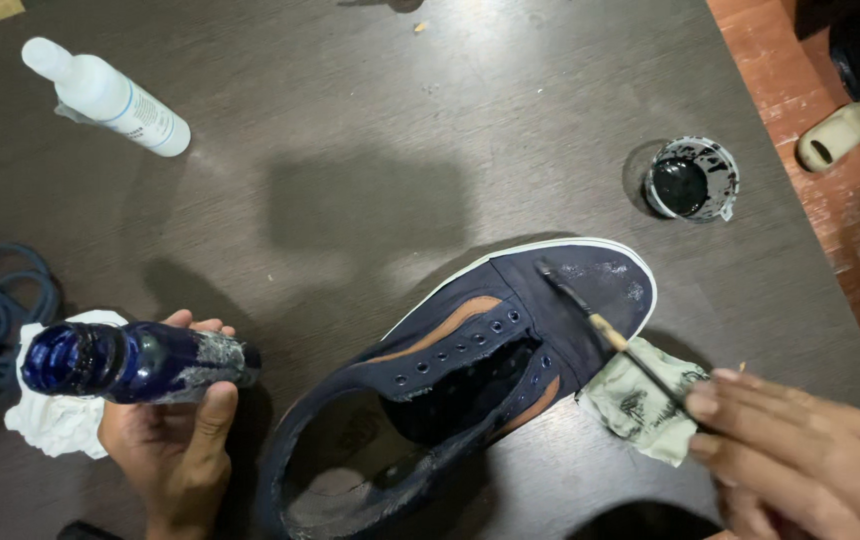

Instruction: The person paints a dark blue sneaker with a small brush, applying dark blue paint to the toe box, side panels, and collar. They repeatedly dip the brush into a small bottle of paint and continue applying it to different areas of the shoe.

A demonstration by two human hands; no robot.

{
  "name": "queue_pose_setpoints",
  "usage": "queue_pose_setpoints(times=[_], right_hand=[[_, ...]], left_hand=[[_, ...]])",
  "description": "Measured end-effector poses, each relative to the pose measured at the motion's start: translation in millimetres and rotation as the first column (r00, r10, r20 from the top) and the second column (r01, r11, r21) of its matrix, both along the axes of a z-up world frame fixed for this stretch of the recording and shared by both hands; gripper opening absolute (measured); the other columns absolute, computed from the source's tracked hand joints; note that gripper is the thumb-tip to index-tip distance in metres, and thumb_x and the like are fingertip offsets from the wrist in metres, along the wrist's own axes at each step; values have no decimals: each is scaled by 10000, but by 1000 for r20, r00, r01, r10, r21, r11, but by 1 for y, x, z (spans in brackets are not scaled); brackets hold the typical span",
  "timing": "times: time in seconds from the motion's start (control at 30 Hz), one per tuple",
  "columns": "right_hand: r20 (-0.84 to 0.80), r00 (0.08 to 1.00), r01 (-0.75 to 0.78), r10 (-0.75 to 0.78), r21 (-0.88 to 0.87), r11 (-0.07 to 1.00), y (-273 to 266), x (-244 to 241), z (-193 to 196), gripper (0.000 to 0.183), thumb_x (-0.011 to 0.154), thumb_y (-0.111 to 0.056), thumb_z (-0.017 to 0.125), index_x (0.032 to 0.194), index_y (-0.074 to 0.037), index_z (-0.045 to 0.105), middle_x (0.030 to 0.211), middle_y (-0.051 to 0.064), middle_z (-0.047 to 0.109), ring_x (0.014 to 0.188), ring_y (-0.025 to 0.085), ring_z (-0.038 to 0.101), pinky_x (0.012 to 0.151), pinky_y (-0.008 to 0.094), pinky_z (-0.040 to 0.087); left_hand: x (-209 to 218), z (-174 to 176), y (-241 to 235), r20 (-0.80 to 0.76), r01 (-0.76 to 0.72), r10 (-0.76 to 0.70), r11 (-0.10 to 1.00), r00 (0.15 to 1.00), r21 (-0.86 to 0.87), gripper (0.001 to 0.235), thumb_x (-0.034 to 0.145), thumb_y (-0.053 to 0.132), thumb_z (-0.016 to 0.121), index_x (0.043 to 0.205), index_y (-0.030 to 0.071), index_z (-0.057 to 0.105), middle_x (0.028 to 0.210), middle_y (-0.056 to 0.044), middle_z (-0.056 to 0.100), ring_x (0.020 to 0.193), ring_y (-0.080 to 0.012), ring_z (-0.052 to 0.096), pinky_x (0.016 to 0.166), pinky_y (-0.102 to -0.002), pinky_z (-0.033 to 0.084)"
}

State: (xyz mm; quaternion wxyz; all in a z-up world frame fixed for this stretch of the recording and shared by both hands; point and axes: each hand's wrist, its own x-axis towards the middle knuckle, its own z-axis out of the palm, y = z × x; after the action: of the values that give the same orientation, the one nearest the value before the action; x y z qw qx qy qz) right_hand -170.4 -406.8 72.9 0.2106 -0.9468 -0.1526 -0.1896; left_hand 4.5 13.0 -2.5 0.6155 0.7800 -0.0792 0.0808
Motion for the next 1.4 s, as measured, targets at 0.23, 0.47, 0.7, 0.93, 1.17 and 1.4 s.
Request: queue_pose_setpoints(times=[0.23,0.47,0.7,0.93,1.17,1.4], right_hand=[[-65,997,50,-42,114,992,-46,-34,-30,346,970,-284,456,888,-77,721,1203,226,752,1166,427,801,1065,501,675],[-203,975,135,-91,215,967,-82,-89,-43,337,1006,-296,499,1281,-115,571,1492,176,652,1417,315,739,1172,349,660],[-192,782,601,-593,483,637,-31,-55,-56,369,1333,-326,341,1281,-7,518,1373,239,670,1215,295,704,1013,321,518],[-33,902,415,-430,337,845,-41,-12,-39,266,1237,-90,445,1150,86,624,1211,249,717,1161,340,747,1122,372,566],[-85,893,441,-442,365,820,-43,-27,-33,274,1216,-110,434,1106,78,602,1186,257,695,1185,360,765,1117,393,584],[-48,926,359,-374,417,835,-77,-80,-84,252,1296,-248,293,1337,-102,494,1326,219,656,1198,322,785,1027,345,635]], left_hand=[[2,-13,5,16,-2,4,998,1000,-70,583,960,171,650,1429,-137,492,1418,-304,612,1172,-386,712,1085,-441,595],[-1,-4,0,1,-2,2,999,1000,-48,582,952,148,654,1421,-159,492,1385,-324,626,1162,-386,711,1051,-431,601],[-2,2,-3,6,6,-6,1000,1000,-22,568,957,145,652,1413,-159,502,1397,-331,631,1152,-382,716,1049,-429,605],[-1,-3,-2,4,12,-12,999,1000,-45,541,963,130,652,1402,-147,500,1430,-321,616,1155,-378,711,1033,-428,608],[-2,2,-4,-5,19,-20,1000,1000,-21,571,958,149,654,1417,-156,501,1401,-329,631,1154,-382,719,1040,-426,613],[-1,-2,-4,9,28,-28,999,1000,-34,594,954,155,648,1430,-162,485,1376,-341,633,1145,-382,712,1042,-425,591]])
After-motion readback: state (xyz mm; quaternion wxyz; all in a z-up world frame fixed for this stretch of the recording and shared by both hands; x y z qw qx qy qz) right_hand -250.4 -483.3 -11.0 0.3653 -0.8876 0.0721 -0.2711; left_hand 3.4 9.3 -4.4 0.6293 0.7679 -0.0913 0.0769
